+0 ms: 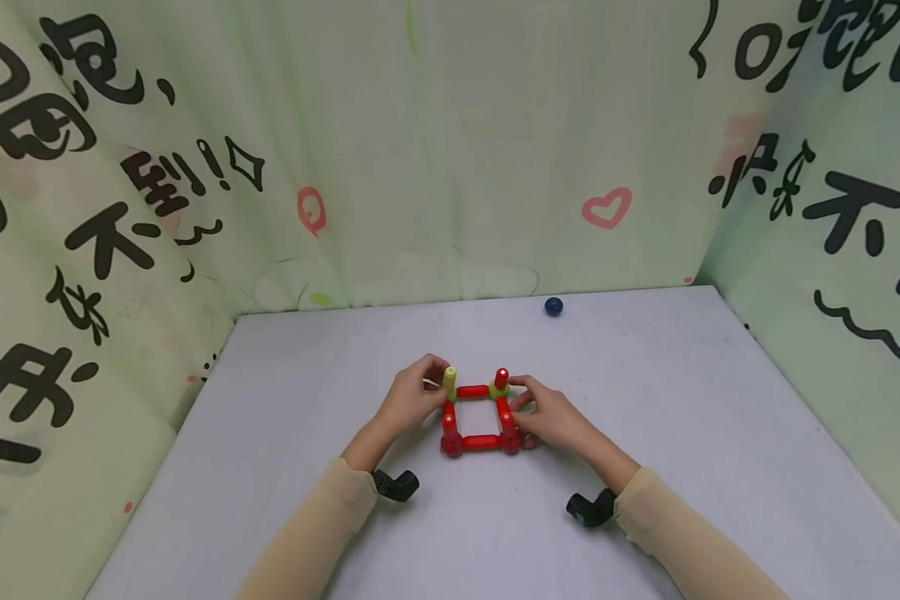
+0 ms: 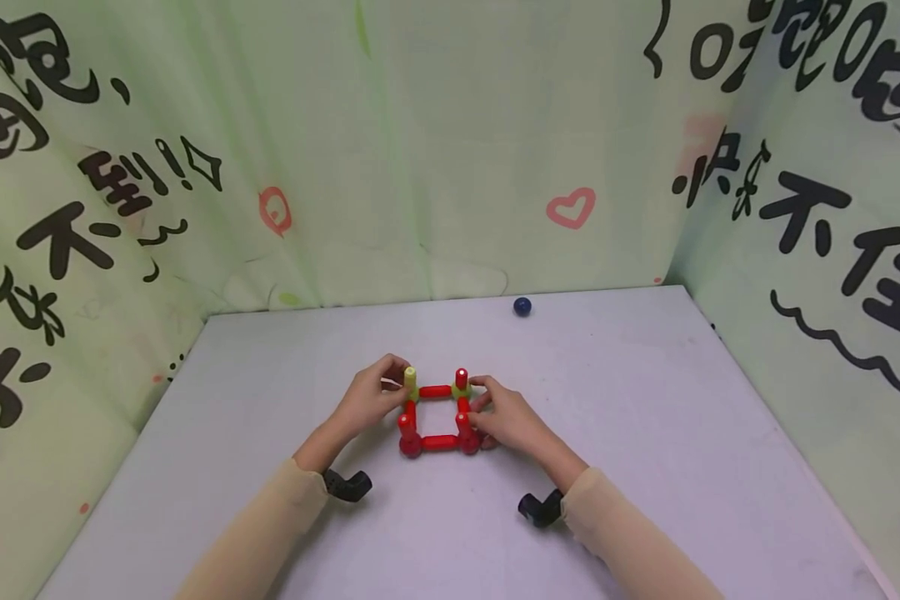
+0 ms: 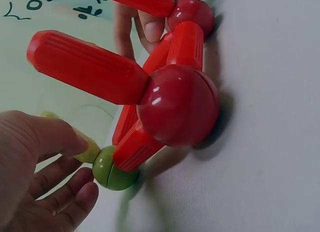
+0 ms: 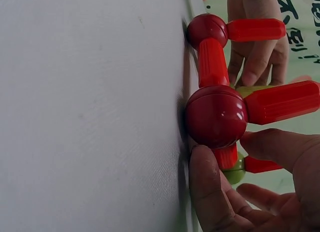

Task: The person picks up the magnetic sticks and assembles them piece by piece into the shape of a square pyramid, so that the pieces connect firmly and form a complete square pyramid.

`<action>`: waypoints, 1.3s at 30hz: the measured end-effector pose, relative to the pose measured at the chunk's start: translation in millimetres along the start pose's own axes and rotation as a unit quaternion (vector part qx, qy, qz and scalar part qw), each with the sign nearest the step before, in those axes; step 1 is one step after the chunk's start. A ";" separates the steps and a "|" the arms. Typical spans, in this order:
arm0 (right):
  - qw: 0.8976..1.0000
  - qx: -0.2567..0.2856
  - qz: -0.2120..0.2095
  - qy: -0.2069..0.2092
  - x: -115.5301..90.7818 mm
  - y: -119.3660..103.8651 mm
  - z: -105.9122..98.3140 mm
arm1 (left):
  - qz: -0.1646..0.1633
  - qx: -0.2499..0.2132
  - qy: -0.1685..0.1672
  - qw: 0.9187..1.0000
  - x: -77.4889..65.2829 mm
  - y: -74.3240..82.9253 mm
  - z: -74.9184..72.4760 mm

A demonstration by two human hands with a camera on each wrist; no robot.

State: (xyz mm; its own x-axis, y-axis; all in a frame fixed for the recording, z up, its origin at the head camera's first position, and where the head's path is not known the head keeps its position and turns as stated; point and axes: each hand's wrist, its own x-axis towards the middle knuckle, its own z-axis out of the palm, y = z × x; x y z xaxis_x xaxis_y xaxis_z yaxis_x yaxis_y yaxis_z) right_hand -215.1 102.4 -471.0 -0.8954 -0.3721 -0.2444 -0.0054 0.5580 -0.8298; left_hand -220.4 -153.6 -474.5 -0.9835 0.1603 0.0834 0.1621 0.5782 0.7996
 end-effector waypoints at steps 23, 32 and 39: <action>0.991 -0.013 -0.078 -0.107 -14.7 6.7 -22.2 | 0.083 -0.006 -0.154 0.985 -48.3 -9.1 -19.9; 0.993 -0.019 -0.081 -0.085 -14.2 0.4 -16.0 | 0.073 -0.010 -0.160 0.984 -43.3 -4.2 -11.1; 0.995 -0.031 -0.079 -0.048 -14.0 -3.5 -8.1 | 0.068 -0.004 -0.154 0.986 -39.6 2.0 -5.4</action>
State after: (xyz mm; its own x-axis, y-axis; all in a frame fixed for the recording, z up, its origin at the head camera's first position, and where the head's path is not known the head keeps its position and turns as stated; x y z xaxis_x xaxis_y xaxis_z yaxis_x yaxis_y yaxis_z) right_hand -206.2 111.6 -460.6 -0.8345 -0.5262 -0.1633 -0.1726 0.5311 -0.8295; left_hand -181.6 -163.2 -472.9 -0.8819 0.4715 0.0063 0.2886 0.5291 0.7980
